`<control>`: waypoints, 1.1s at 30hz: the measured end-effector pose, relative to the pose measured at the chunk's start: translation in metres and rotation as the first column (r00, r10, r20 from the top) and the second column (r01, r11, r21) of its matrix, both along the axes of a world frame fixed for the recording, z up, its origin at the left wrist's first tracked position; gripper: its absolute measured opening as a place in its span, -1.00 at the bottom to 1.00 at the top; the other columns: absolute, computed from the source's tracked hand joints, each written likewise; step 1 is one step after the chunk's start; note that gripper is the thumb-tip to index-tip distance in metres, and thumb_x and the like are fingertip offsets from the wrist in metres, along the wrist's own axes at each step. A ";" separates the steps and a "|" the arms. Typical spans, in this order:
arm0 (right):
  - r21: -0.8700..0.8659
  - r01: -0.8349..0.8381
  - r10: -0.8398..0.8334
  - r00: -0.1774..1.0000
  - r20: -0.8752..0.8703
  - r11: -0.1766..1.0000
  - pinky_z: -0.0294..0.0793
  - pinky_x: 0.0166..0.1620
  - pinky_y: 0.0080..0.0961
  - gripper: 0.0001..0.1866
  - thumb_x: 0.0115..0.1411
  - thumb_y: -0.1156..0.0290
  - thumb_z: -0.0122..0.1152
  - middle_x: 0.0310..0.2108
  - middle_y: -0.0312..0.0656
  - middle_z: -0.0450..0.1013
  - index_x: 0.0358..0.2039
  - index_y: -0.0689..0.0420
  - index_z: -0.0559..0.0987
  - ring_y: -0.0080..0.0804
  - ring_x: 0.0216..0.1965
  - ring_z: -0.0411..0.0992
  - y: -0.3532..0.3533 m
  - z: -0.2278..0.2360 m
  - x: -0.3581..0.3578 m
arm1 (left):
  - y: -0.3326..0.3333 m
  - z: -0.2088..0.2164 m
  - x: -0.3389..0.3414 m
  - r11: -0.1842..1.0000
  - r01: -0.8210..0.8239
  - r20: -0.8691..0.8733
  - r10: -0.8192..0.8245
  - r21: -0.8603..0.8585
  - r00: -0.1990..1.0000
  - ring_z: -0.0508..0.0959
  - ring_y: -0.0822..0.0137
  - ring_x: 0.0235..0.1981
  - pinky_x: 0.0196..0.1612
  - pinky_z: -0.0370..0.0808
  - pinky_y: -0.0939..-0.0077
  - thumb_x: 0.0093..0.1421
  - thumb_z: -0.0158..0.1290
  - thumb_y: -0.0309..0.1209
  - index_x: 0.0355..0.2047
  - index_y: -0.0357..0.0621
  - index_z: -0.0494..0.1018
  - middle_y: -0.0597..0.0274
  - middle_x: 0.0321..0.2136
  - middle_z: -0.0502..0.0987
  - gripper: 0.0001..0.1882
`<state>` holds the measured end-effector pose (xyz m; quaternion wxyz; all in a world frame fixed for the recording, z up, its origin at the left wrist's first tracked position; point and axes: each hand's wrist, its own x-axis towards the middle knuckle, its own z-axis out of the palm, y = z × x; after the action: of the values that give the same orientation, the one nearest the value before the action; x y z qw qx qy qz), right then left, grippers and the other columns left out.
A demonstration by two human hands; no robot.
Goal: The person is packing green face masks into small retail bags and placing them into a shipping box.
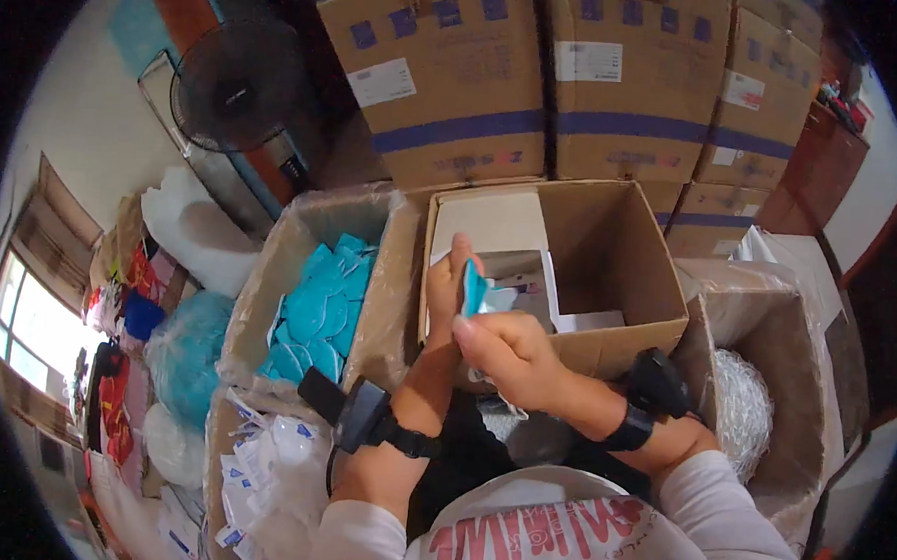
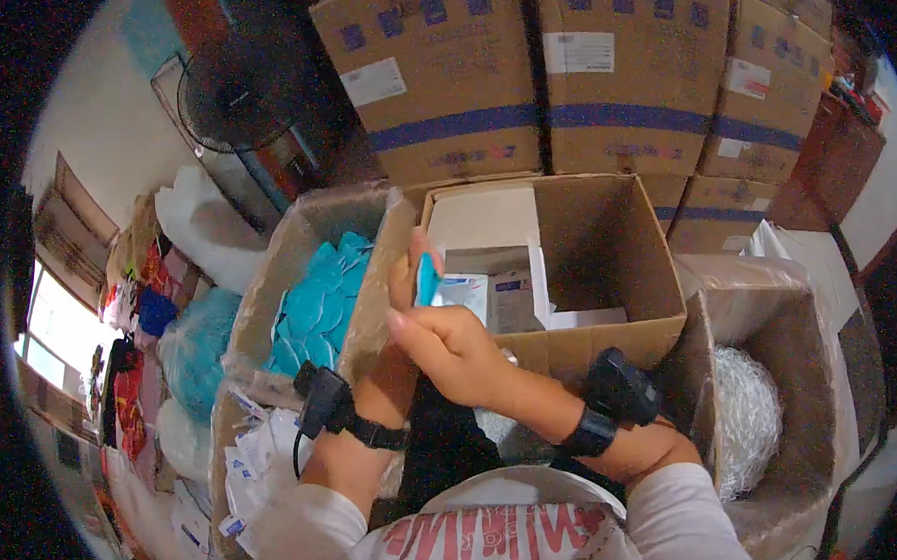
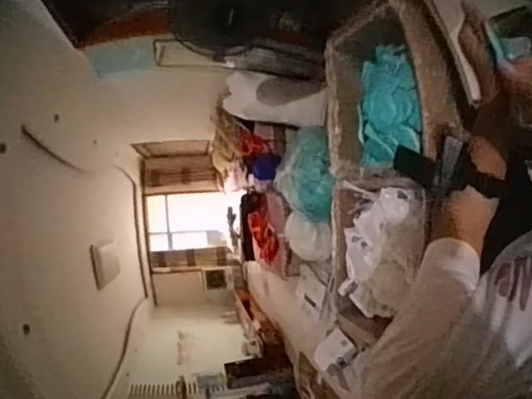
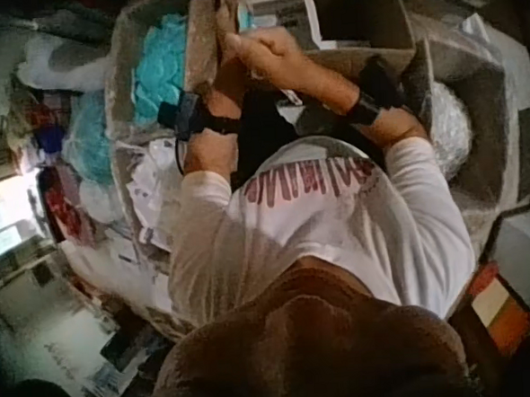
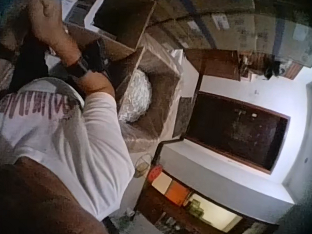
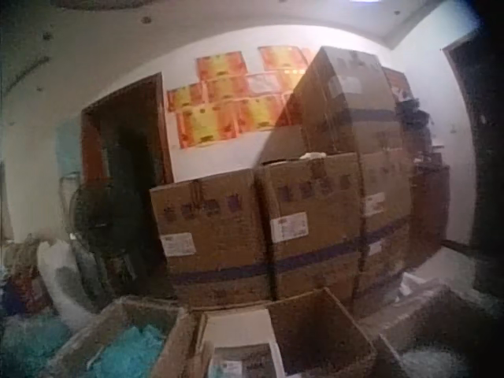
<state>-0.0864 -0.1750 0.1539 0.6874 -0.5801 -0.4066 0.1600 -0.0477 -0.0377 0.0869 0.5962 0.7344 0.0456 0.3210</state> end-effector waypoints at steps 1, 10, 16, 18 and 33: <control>-0.004 -0.038 0.038 0.999 -0.023 0.999 0.26 -0.43 -0.61 -0.66 0.22 0.26 -0.14 -0.63 -0.34 0.31 -0.60 0.18 0.42 -0.57 -0.56 0.24 -0.003 0.003 -0.004 | 0.008 0.003 0.012 0.994 -0.101 0.043 0.099 0.037 0.994 0.25 0.54 -0.59 -0.52 0.22 0.58 0.22 -0.27 -0.01 -0.59 -0.11 0.32 0.38 -0.65 0.28 -0.54; -0.039 0.409 -0.411 0.907 -0.089 0.912 0.25 -0.34 -0.57 -0.55 0.26 0.09 -0.31 -0.43 -0.29 0.38 -0.59 0.11 0.38 -0.58 -0.46 0.23 -0.021 -0.034 0.054 | 0.038 0.017 0.010 0.721 -0.199 -0.131 0.150 -0.664 0.980 0.33 0.49 -0.64 -0.53 0.32 0.54 0.12 -0.27 0.19 -0.69 -0.02 0.28 0.39 -0.70 0.33 -0.44; -0.155 0.244 -0.209 0.955 0.212 0.957 0.32 -0.23 -0.39 -0.70 0.23 0.28 -0.17 -0.28 0.00 0.36 -0.32 0.32 0.34 -0.31 -0.30 0.36 0.004 -0.082 0.049 | 0.027 -0.014 0.009 0.602 -0.098 -0.102 0.028 -0.793 0.994 0.44 0.35 -0.41 -0.28 0.41 0.46 0.02 -0.27 0.30 -0.37 -0.11 0.34 0.27 -0.47 0.42 -0.33; -0.250 0.284 -0.244 0.953 0.178 0.926 0.30 -0.18 -0.38 -0.70 0.20 0.28 -0.09 -0.23 0.01 0.34 -0.30 0.31 0.33 -0.28 -0.26 0.34 0.004 -0.087 0.028 | 0.031 -0.020 0.008 0.664 -0.125 -0.175 -0.009 -0.738 0.985 0.44 0.35 -0.40 -0.27 0.41 0.46 0.03 -0.27 0.30 -0.39 -0.09 0.34 0.27 -0.47 0.42 -0.34; -0.223 0.279 -0.095 0.795 0.599 0.934 0.33 -0.27 -0.47 -0.87 0.06 0.57 -0.16 -0.41 -0.18 0.37 -0.35 0.23 0.33 -0.39 -0.41 0.35 -0.044 -0.083 0.033 | 0.026 -0.047 -0.022 0.938 -0.177 -0.299 0.085 -0.296 0.950 0.25 0.55 -0.67 -0.59 0.22 0.61 0.17 -0.10 -0.07 -0.68 -0.20 0.38 0.46 -0.76 0.28 -0.53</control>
<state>-0.0535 -0.2194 0.0709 0.4472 -0.7361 -0.5070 -0.0341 -0.0697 -0.0112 0.0399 0.6716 0.6615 0.2307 0.2411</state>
